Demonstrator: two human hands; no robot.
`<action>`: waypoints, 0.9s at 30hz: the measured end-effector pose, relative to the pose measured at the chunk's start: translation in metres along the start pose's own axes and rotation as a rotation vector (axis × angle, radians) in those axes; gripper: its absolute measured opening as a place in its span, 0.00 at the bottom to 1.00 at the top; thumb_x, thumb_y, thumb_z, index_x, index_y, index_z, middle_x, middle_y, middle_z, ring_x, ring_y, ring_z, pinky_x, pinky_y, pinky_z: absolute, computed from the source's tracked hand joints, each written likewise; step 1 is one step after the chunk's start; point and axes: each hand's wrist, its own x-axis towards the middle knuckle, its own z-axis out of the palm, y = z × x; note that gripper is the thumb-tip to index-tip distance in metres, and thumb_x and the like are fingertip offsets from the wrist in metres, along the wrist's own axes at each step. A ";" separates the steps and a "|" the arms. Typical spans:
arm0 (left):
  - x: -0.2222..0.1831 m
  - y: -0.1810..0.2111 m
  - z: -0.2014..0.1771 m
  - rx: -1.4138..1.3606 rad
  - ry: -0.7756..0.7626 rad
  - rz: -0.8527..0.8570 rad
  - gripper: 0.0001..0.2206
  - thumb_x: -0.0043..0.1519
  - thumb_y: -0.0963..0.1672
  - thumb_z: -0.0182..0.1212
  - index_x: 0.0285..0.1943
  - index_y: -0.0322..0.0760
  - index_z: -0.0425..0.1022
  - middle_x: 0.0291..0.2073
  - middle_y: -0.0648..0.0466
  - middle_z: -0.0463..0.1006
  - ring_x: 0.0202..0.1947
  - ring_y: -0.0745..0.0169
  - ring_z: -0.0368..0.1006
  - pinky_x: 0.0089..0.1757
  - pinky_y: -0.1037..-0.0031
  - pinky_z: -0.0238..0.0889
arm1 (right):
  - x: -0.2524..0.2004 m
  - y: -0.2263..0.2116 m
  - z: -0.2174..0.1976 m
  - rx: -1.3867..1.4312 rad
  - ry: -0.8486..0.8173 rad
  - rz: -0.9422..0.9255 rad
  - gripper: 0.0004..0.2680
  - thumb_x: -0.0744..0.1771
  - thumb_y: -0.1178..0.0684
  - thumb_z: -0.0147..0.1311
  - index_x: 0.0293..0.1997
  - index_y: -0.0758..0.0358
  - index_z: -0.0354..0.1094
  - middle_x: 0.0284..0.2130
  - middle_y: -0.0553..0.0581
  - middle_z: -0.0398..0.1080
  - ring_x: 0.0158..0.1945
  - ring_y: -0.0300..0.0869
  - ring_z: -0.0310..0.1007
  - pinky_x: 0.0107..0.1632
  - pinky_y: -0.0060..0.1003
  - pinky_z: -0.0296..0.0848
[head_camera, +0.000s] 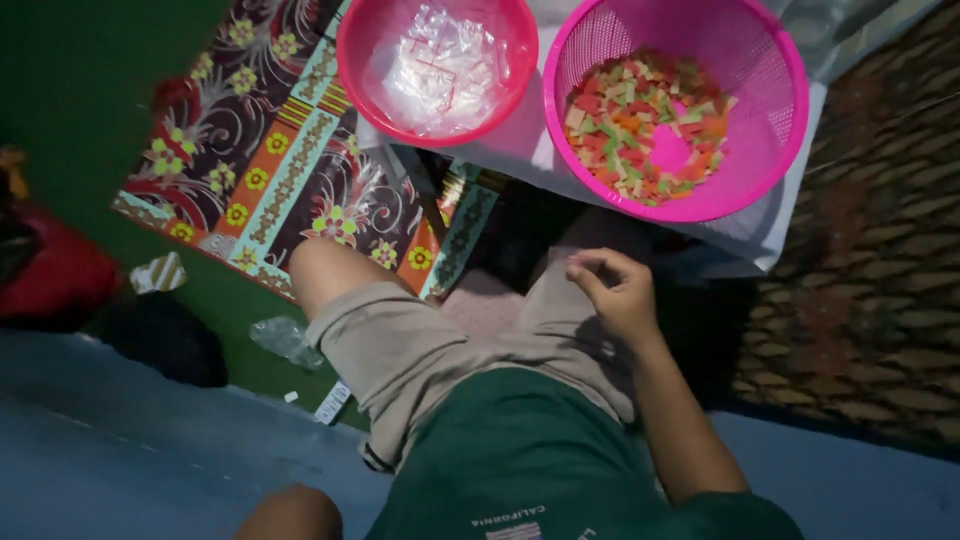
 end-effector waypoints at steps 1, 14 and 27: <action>0.041 -0.003 0.005 -0.008 0.007 0.007 0.12 0.52 0.39 0.70 0.43 0.42 0.76 0.46 0.52 0.79 0.49 0.54 0.77 0.52 0.63 0.72 | -0.003 0.001 0.003 0.064 0.010 0.032 0.05 0.64 0.60 0.68 0.42 0.64 0.80 0.27 0.58 0.78 0.34 0.38 0.75 0.42 0.36 0.76; 0.385 -0.059 0.092 0.924 -0.945 -1.047 0.26 0.66 0.55 0.51 0.69 0.44 0.72 0.65 0.48 0.74 0.66 0.41 0.69 0.60 0.40 0.56 | 0.029 -0.057 0.011 0.192 -0.087 -0.117 0.05 0.66 0.63 0.63 0.45 0.64 0.79 0.30 0.59 0.78 0.37 0.40 0.78 0.44 0.37 0.78; 0.297 -0.147 0.203 0.749 -0.825 -0.765 0.17 0.66 0.50 0.47 0.47 0.43 0.84 0.40 0.49 0.86 0.49 0.49 0.82 0.46 0.56 0.74 | 0.064 -0.057 0.053 0.027 -0.211 -0.224 0.05 0.65 0.61 0.65 0.41 0.59 0.81 0.28 0.56 0.78 0.37 0.41 0.80 0.43 0.37 0.76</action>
